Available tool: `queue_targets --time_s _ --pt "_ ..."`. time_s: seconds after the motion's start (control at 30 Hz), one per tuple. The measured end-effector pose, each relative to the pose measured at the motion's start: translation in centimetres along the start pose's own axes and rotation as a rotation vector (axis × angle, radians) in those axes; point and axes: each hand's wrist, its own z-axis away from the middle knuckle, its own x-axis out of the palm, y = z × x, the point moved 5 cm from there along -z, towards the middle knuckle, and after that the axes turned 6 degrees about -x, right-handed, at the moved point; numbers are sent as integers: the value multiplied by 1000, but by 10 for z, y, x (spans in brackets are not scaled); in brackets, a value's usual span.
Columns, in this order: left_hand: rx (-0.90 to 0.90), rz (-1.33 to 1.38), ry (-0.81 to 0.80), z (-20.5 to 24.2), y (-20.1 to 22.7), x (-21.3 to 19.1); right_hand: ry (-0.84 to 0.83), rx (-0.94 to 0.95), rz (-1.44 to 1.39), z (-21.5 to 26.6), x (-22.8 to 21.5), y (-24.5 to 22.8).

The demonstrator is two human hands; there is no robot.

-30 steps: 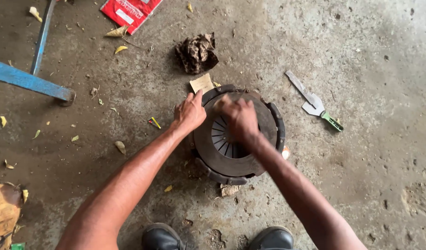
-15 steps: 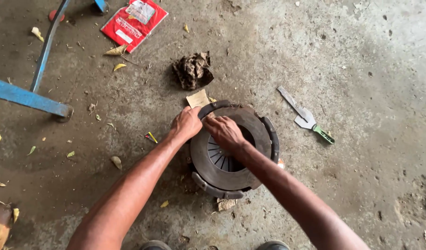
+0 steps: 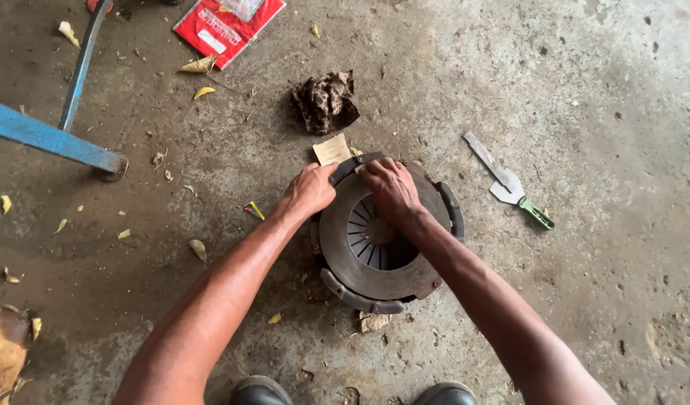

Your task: The recorder uses sandpaper to clean and roughen the surface of a car clutch pressure plate.

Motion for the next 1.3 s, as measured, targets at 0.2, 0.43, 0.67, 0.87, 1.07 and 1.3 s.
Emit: queue_targets --time_s 0.2,0.43,0.67,0.87,1.07,1.3 --pt "0 41 -29 -22 -19 16 -365 -163 265 -2 58 -62" --pt "26 8 -23 -16 -10 9 -238 11 231 -8 40 -22" --pt "24 5 -38 -23 -19 17 -176 -84 236 -11 11 -33" --pt "39 35 -21 -9 -1 -8 -219 -123 268 -2 44 -60" --pt "49 75 -40 -16 -19 7 -128 66 214 2 15 -3" --pt "119 -38 9 -29 14 9 -70 -32 255 -4 47 -46"
